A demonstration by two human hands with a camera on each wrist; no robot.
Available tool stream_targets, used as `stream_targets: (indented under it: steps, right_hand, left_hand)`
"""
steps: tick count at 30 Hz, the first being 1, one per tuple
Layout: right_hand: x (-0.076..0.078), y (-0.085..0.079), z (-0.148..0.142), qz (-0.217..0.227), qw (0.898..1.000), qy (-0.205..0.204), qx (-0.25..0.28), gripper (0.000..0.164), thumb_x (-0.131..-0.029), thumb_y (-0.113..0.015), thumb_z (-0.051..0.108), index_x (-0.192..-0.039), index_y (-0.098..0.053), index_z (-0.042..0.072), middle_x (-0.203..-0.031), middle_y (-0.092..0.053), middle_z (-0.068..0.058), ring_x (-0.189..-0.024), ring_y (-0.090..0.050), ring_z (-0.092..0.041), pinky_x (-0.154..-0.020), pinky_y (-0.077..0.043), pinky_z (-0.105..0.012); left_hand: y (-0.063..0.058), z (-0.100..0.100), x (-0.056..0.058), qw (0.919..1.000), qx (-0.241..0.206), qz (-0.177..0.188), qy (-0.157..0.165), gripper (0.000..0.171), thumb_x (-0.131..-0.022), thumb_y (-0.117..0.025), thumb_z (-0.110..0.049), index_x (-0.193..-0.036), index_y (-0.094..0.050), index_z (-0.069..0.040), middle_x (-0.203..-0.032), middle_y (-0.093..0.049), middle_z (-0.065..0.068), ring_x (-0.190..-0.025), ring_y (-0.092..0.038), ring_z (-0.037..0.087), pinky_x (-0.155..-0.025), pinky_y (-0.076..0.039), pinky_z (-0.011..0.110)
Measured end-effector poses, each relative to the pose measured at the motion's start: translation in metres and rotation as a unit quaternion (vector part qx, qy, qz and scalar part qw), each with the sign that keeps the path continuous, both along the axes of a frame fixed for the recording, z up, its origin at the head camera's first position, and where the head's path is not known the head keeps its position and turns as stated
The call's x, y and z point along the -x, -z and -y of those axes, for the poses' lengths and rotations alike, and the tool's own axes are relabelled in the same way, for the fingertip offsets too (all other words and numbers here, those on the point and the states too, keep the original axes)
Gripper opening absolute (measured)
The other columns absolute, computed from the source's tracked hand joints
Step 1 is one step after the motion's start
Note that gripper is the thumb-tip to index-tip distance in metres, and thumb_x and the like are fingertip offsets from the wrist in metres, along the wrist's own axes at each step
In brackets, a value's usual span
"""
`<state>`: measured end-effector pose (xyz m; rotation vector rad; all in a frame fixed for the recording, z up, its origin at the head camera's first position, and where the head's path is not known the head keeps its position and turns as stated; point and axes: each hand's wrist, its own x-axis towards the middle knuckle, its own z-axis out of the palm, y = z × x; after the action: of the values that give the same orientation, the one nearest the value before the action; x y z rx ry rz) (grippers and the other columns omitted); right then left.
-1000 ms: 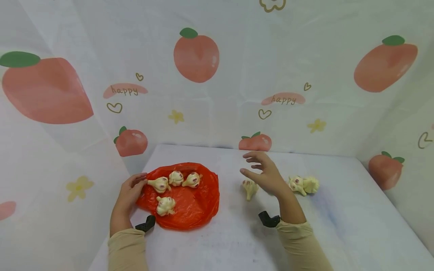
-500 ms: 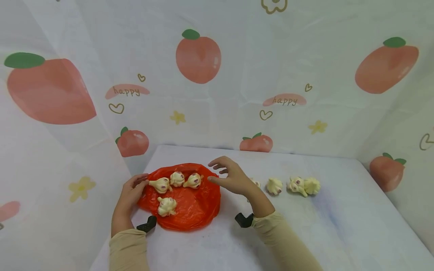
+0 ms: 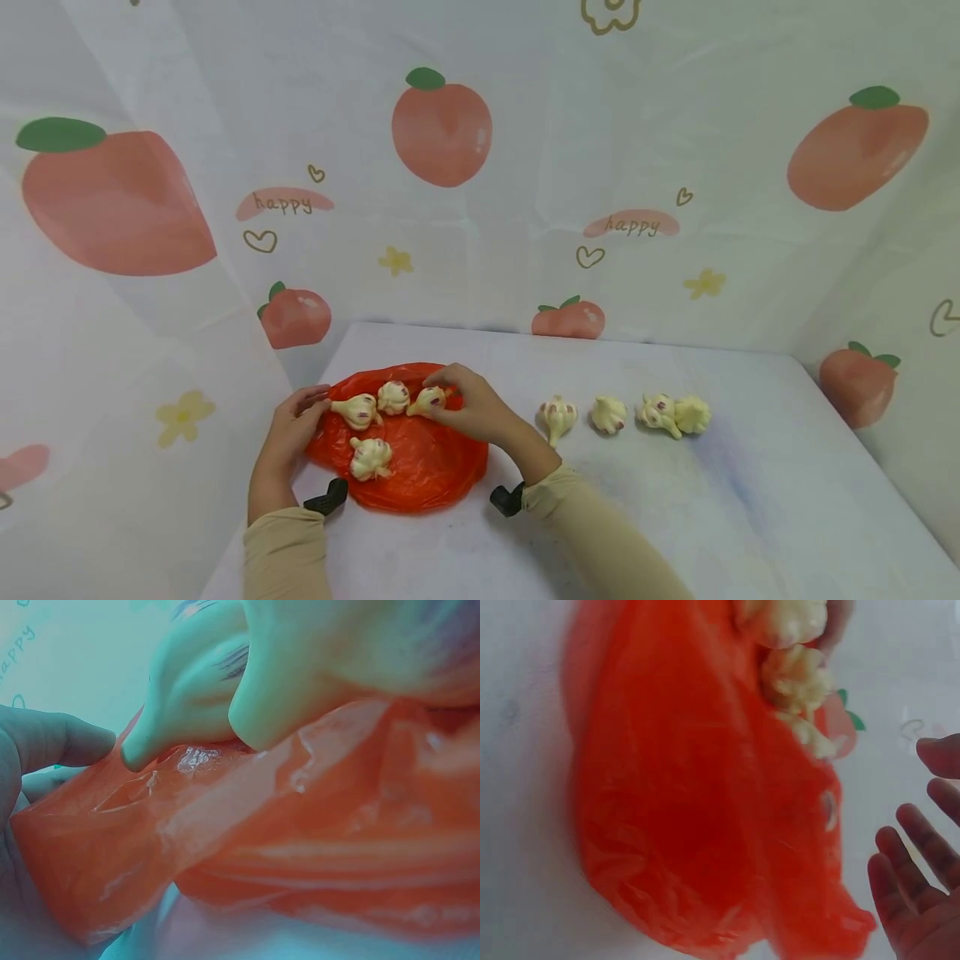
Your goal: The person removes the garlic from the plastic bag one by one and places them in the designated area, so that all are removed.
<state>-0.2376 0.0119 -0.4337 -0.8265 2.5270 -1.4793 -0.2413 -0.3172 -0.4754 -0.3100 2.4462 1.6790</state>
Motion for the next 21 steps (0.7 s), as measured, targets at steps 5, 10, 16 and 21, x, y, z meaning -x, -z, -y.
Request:
stream_targets:
  steps: [5, 10, 16, 21]
  right_hand:
    - [0.005, 0.008, 0.008, -0.027, 0.999, 0.009, -0.04, 0.04, -0.099, -0.074, 0.013, -0.137, -0.064, 0.004, -0.138, -0.065, -0.012, -0.129, -0.06, -0.034, -0.111, -0.054, -0.052]
    - [0.009, 0.013, 0.014, -0.041, 0.994, 0.026, -0.095, 0.048, -0.099, -0.075, 0.017, -0.144, -0.062, 0.008, -0.144, -0.064, -0.007, -0.134, -0.058, -0.027, -0.114, -0.053, -0.047]
    - [0.01, 0.018, 0.019, -0.041, 0.987, 0.027, -0.153, 0.056, -0.097, -0.077, 0.021, -0.15, -0.06, 0.013, -0.15, -0.06, -0.004, -0.138, -0.055, -0.025, -0.113, -0.054, -0.044]
    - [0.01, 0.017, 0.021, -0.042, 0.985, 0.027, -0.163, 0.056, -0.097, -0.078, 0.021, -0.149, -0.061, 0.014, -0.148, -0.058, -0.004, -0.138, -0.054, -0.024, -0.112, -0.054, -0.042]
  left_hand:
    - [0.0, 0.0, -0.001, 1.0, 0.003, 0.0, 0.0, 0.056, -0.112, -0.047, -0.033, -0.162, -0.04, -0.009, -0.166, -0.039, 0.023, -0.15, -0.042, 0.04, -0.122, -0.044, 0.051]
    - [0.0, 0.0, 0.0, 1.0, -0.005, -0.002, 0.002, 0.056, -0.112, -0.048, -0.031, -0.162, -0.04, -0.009, -0.166, -0.039, 0.023, -0.15, -0.042, 0.041, -0.123, -0.042, 0.053]
    - [0.0, 0.0, -0.001, 0.9999, -0.012, 0.002, 0.001, 0.055, -0.112, -0.049, -0.031, -0.162, -0.039, -0.01, -0.167, -0.038, 0.023, -0.151, -0.041, 0.041, -0.123, -0.041, 0.054]
    - [-0.001, 0.001, -0.001, 0.9998, -0.017, 0.004, -0.001, 0.057, -0.112, -0.049, -0.033, -0.163, -0.039, -0.009, -0.167, -0.037, 0.023, -0.152, -0.04, 0.042, -0.123, -0.04, 0.054]
